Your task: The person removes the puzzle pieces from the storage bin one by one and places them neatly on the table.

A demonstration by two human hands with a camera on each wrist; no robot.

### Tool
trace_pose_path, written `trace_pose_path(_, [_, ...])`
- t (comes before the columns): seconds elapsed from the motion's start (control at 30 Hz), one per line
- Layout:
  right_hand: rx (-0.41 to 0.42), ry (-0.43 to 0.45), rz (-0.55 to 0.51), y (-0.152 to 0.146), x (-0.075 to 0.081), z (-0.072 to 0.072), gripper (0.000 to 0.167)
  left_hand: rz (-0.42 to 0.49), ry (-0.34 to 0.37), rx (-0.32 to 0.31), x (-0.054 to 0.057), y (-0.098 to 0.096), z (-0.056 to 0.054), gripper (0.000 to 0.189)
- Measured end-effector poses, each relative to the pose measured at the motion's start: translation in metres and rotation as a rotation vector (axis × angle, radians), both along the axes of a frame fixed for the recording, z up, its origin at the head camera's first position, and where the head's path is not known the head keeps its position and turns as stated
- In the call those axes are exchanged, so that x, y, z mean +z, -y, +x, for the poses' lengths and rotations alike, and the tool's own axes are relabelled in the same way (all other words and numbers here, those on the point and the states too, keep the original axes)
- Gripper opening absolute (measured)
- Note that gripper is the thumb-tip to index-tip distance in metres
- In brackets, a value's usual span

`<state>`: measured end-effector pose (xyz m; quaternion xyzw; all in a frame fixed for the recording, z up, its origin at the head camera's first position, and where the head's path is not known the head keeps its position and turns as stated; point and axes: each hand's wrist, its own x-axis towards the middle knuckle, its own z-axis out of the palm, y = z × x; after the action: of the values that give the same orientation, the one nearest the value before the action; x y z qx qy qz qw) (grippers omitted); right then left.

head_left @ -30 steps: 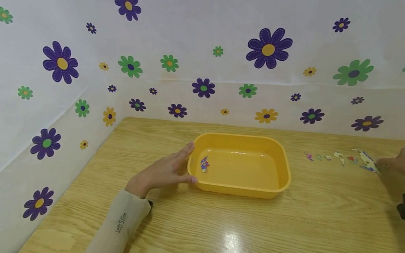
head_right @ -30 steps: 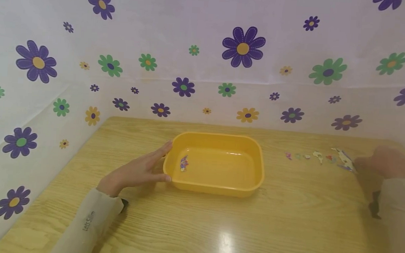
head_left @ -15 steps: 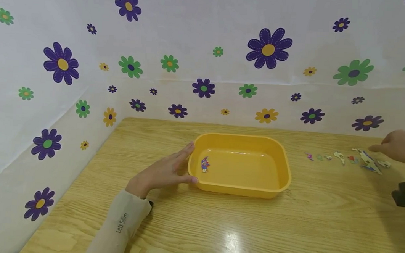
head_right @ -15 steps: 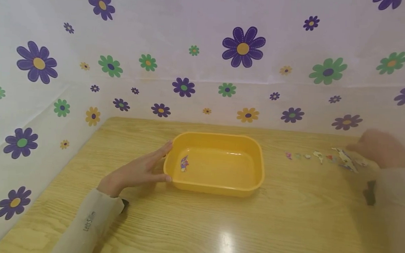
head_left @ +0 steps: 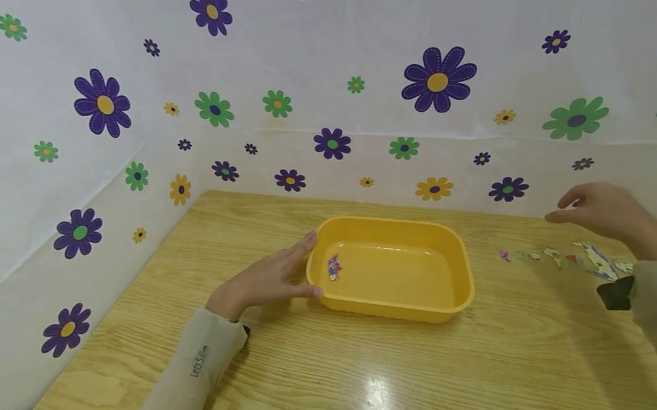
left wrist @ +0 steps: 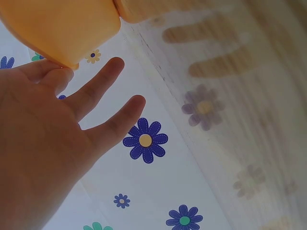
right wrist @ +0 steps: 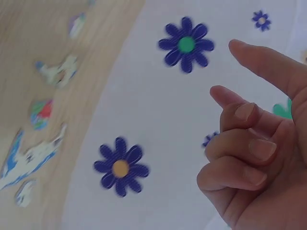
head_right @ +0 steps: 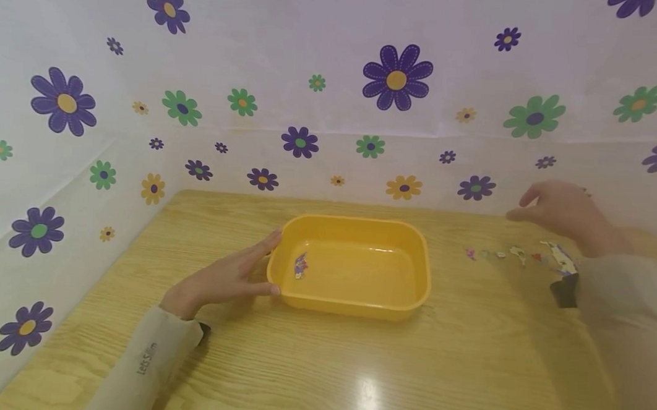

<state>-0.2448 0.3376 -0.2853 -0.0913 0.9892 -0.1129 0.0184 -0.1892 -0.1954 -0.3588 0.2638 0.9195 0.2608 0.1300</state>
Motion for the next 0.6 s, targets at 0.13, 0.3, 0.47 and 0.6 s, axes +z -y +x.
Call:
trace_pose_path(0.13, [0.023,-0.006,-0.023,0.021,0.010,0.001,0.047,-0.001,0.001,0.003,0.001,0.000,0.000,0.107])
trace_pose_path(0.3, [0.047,-0.032,-0.071,0.047,0.016,0.000,0.048,-0.006,0.007,0.007,0.000,0.000,0.000,0.108])
trace_pose_path(0.47, [0.064,-0.052,-0.141,0.070,0.016,-0.003,0.045,-0.013,0.006,0.010,-0.003,0.001,-0.001,0.108])
trace_pose_path(0.6, [0.085,-0.057,-0.169,0.086,0.015,-0.006,0.045,-0.015,-0.003,0.002,-0.003,0.001,-0.002,0.108])
